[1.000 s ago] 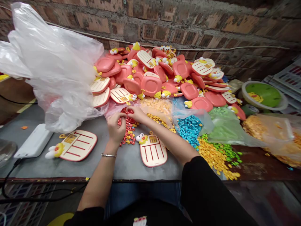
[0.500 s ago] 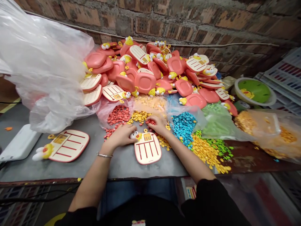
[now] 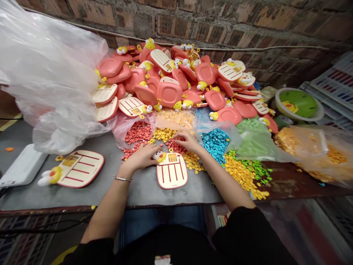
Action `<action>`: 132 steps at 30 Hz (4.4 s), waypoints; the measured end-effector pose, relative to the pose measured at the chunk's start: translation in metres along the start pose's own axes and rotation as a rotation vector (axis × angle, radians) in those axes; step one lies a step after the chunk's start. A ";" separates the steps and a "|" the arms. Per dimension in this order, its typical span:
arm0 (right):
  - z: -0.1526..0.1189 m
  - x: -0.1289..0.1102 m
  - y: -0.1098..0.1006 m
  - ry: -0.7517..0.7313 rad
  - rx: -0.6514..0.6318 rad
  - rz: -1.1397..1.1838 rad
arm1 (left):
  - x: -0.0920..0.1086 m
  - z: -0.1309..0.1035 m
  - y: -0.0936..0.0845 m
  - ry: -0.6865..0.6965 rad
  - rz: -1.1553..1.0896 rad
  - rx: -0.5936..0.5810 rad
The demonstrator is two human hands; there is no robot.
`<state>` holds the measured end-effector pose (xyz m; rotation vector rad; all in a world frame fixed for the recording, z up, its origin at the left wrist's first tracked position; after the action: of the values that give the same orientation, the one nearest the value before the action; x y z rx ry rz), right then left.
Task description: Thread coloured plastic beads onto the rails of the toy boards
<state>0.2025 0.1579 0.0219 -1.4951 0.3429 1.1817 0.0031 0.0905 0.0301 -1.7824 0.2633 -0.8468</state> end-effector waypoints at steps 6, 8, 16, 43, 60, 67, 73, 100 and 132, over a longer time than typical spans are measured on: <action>0.002 0.006 -0.003 0.131 0.254 -0.006 | 0.001 0.000 0.000 -0.002 -0.002 -0.011; 0.006 0.003 -0.004 0.143 0.265 -0.023 | 0.002 0.000 0.000 -0.008 0.014 -0.016; 0.011 0.010 -0.001 0.223 -0.026 0.153 | 0.006 -0.001 -0.003 -0.046 0.152 -0.010; -0.046 -0.008 0.016 0.216 0.050 -0.750 | 0.003 -0.015 0.014 0.071 -0.011 0.180; -0.270 0.003 -0.036 0.553 0.735 0.101 | 0.006 -0.014 0.019 0.086 0.039 0.150; -0.218 0.024 -0.019 0.506 0.522 -0.076 | 0.006 -0.015 0.018 0.076 0.042 0.149; -0.176 0.013 -0.036 0.419 0.530 -0.055 | 0.008 -0.016 0.015 0.067 0.025 0.156; -0.077 -0.026 0.024 0.014 0.138 -0.305 | 0.026 -0.020 0.033 0.141 0.035 0.026; -0.137 -0.056 0.002 0.041 0.166 -0.062 | 0.025 -0.020 0.033 0.147 0.038 0.002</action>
<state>0.2409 0.0168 0.0452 -1.3771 0.4102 1.0488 0.0152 0.0494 0.0136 -1.7107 0.3912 -0.9517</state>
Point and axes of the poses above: each hand's wrist, its own z-axis towards the middle knuckle, its own y-axis out of the palm, x = y × z, the point moved 5 cm from there along z, towards the middle knuckle, and after that the axes turned 4 degrees about y, right-handed, at the moved point
